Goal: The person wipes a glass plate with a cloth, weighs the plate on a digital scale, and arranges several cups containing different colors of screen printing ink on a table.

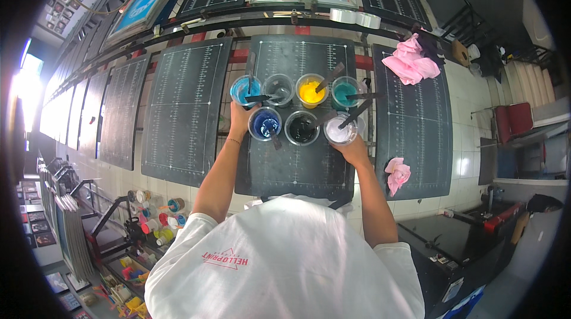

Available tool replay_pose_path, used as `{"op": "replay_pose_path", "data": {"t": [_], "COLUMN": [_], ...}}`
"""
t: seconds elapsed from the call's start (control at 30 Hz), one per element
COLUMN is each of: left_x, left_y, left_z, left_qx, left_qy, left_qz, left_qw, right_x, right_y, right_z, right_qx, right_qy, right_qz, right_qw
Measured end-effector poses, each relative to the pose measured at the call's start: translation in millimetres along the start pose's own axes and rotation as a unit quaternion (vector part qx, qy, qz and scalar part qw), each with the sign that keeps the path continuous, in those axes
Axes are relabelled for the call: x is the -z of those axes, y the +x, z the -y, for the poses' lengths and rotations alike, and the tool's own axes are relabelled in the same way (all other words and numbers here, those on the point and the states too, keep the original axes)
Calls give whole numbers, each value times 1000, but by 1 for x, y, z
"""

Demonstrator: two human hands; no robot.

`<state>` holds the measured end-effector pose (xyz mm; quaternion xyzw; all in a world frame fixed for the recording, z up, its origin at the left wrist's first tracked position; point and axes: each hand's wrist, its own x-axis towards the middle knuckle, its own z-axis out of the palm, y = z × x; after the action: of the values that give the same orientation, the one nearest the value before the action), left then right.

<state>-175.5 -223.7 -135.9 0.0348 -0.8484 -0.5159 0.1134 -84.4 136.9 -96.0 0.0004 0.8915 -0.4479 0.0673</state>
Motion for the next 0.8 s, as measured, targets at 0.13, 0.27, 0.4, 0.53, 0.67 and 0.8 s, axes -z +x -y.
{"op": "replay_pose_path", "data": {"t": [0.13,0.27,0.4,0.53,0.67,0.8], "left_x": [5,19,19,15,15,3], "left_y": [-19,-62,-81,-82,-87,-93], "left_z": [-11,-15,-27,-23,-22,-35], "left_qx": [-13,71,56,6,-47,-51], "left_qy": [4,21,37,47,70,50], "left_qz": [-27,-15,-16,29,134,97], "left_qw": [1000,997,998,998,987,993], "right_x": [2,-1,-4,-4,-1,14], "right_y": [-3,-7,-5,-9,-14,-44], "right_z": [-4,-4,-7,-3,-6,-1], "right_qx": [-8,5,2,9,75,-98], "right_qy": [12,8,-19,-3,-12,16], "right_qz": [-2,-26,-20,-18,-35,-57], "right_qw": [1000,1000,1000,1000,997,993]}}
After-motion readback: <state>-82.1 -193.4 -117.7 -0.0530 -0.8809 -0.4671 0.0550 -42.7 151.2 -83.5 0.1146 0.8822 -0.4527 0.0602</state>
